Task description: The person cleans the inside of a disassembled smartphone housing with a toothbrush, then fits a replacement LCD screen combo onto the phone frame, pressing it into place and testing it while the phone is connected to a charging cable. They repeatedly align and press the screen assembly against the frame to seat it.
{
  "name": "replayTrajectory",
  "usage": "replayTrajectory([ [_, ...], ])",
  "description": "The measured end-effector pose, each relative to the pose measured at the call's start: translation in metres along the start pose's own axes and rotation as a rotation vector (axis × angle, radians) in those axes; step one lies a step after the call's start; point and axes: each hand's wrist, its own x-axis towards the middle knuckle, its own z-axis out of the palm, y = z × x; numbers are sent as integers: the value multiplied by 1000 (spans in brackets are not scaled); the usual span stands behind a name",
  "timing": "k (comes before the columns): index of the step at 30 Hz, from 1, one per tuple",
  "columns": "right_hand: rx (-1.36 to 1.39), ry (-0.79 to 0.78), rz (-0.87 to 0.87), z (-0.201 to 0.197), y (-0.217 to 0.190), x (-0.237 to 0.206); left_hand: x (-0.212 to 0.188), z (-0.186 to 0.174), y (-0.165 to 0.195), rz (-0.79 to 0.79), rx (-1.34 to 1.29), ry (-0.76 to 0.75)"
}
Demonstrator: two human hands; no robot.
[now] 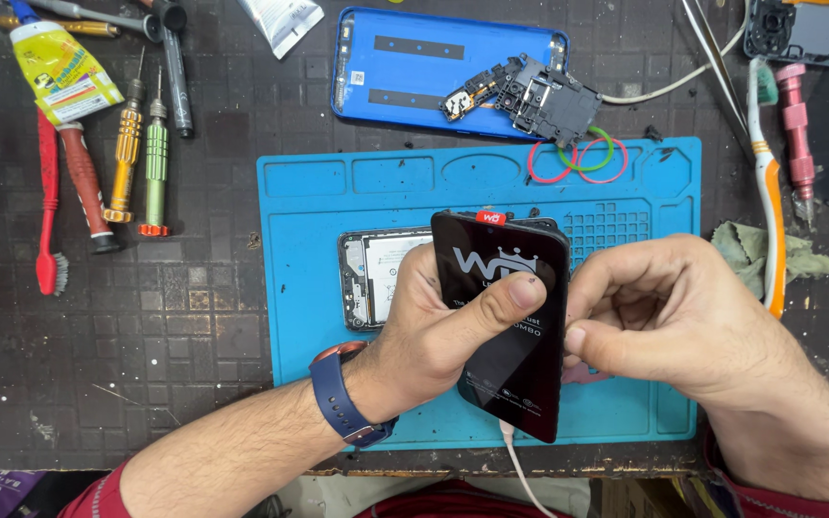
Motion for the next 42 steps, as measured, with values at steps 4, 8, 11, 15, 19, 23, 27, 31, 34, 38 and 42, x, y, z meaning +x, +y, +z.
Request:
replayTrajectory([
  [4,54,-84,-60,0,0,-2,-1,0,-2,3,-12,-1],
  [8,74,-97,-26,-2,0,-3,0,0,-3,-10,-21,7],
  [11,90,-95,-27,-1,-3,-5,0,0,-4,-19,-36,1],
  [15,87,-95,-29,2,-7,-4,1,-2,-4,-18,-3,-9],
  [19,39,-6,50,3,-8,-4,0,-1,-4,9,-2,-6],
  [23,77,-84,-23,0,-4,-3,1,-1,-4,-22,-19,-2],
  [27,75,-87,-33,-2,0,-4,1,-1,-4,-21,-16,0],
  [31,66,-83,-31,-4,3,-4,1,0,-4,-2,-17,4],
  [34,79,-88,-24,-4,3,-3,1,-1,-3,-20,-30,-2],
  [38,77,-85,-17,-4,4,-3,1,-1,-3,-25,-25,-1],
  [42,73,-78,-23,-3,3,-3,1,-1,-5,24,-10,-9],
])
